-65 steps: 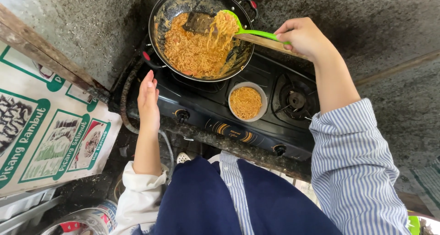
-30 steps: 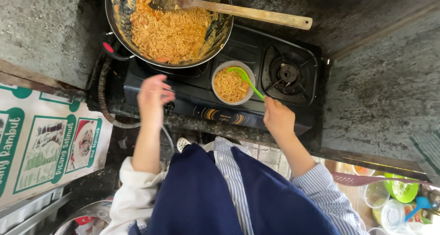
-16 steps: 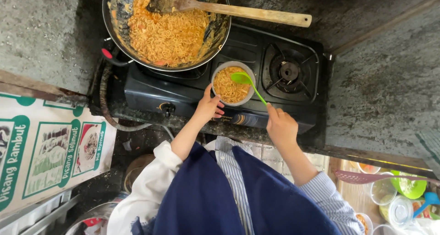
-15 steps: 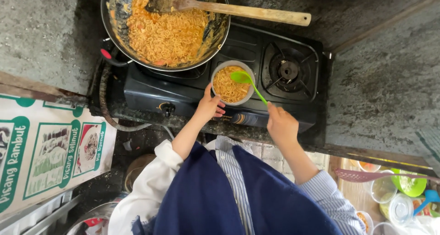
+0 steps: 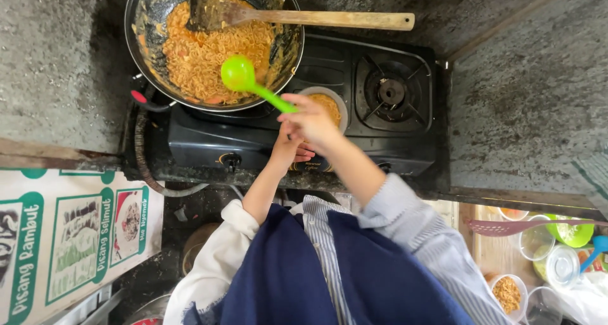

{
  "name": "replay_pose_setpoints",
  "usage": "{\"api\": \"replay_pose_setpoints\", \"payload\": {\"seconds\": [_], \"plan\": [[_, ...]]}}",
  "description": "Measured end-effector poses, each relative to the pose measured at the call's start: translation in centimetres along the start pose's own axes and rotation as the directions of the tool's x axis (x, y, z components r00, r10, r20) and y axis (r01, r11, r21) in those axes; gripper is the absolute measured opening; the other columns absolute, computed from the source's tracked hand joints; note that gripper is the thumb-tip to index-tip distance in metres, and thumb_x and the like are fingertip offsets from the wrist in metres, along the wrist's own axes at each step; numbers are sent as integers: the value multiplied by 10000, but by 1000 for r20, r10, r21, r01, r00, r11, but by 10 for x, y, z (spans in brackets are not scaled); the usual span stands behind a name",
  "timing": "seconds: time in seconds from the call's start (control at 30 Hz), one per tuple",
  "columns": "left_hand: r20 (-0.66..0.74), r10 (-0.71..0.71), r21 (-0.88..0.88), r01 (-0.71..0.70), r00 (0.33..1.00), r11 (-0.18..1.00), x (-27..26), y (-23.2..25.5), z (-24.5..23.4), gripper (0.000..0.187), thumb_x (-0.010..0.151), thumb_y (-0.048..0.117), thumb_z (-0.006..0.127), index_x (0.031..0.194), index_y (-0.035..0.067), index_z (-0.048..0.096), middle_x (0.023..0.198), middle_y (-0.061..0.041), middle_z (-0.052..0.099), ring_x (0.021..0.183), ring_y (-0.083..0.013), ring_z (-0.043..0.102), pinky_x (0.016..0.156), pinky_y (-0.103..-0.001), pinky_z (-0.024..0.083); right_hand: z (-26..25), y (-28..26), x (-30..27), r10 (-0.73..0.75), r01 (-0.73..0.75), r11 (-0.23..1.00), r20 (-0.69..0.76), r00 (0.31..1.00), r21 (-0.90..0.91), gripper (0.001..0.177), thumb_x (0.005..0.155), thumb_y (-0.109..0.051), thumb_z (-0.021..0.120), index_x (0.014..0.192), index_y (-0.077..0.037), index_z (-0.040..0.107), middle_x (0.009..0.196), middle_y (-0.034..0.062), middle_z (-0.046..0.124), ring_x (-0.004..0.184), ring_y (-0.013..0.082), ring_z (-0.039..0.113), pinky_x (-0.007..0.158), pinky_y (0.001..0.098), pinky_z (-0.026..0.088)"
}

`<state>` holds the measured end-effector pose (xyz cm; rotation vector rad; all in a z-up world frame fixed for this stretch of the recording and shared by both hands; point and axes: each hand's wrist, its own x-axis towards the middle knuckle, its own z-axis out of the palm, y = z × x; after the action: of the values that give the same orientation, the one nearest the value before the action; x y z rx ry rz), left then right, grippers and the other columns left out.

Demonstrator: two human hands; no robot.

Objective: The person scoops cooked noodles from a wok into multiple clear plastic bowls using a green plastic spoon and a wooden spatula. The bowls are placed on a nearby table. The person repeats this process for several bowls.

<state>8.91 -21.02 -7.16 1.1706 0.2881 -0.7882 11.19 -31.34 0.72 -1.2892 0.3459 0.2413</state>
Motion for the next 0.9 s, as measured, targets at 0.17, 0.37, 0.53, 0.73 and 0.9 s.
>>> {"api": "replay_pose_setpoints", "payload": {"seconds": [0.17, 0.37, 0.53, 0.73, 0.9], "plan": [[-69, 30, -17, -32, 997, 999, 32, -29, -14, 720, 1056, 185, 471, 1623, 172, 27, 1069, -289, 706, 751, -401, 756, 630, -500, 682, 31, -16, -34, -75, 97, 977, 117, 990, -190, 606, 999, -308, 645, 1537, -120, 439, 1081, 261, 724, 856, 280, 729, 666, 386, 603], [23, -11, 15, 11, 1000, 1000, -15, 13, 2, 789, 1018, 67, 509, 1643, 297, 86, 976, -333, 722, 832, -408, 759, 723, -414, 682, -73, 6, -19, -409, 189, 712, -180, 895, -676, 382, 1003, -144, 634, 1369, -36, 634, 1204, 217, 659, 1126, 359, 652, 1005, 490, 526], [21, -19, 40, 18, 1000, 999, -20, 16, 4, 854, 971, 18, 507, 1638, 346, 87, 978, -341, 723, 813, -402, 763, 709, -384, 677, -142, 70, 24, -66, -193, 832, -439, 896, -520, 597, 940, -214, 741, 1492, -93, 548, 1383, 248, 603, 1289, 392, 593, 1039, 507, 503], [97, 6, 197, -25, 995, 980, -34, 6, 9, 863, 946, 8, 526, 1646, 297, 113, 907, -317, 722, 754, -332, 761, 677, -335, 675, -168, 105, 4, -233, -23, 906, -542, 807, -423, 508, 708, 38, 635, 1175, -109, 767, 1027, 140, 766, 771, 220, 742, 670, 332, 616], [284, -13, 236, -57, 959, 970, -53, -28, 36, 907, 979, -4, 503, 1638, 384, 13, 860, -338, 717, 678, -363, 753, 610, -373, 660, -193, 92, -103, -89, -7, 989, -630, 772, -148, 406, 745, -12, 666, 1140, -45, 757, 958, 143, 688, 743, 220, 688, 575, 315, 638]]}}
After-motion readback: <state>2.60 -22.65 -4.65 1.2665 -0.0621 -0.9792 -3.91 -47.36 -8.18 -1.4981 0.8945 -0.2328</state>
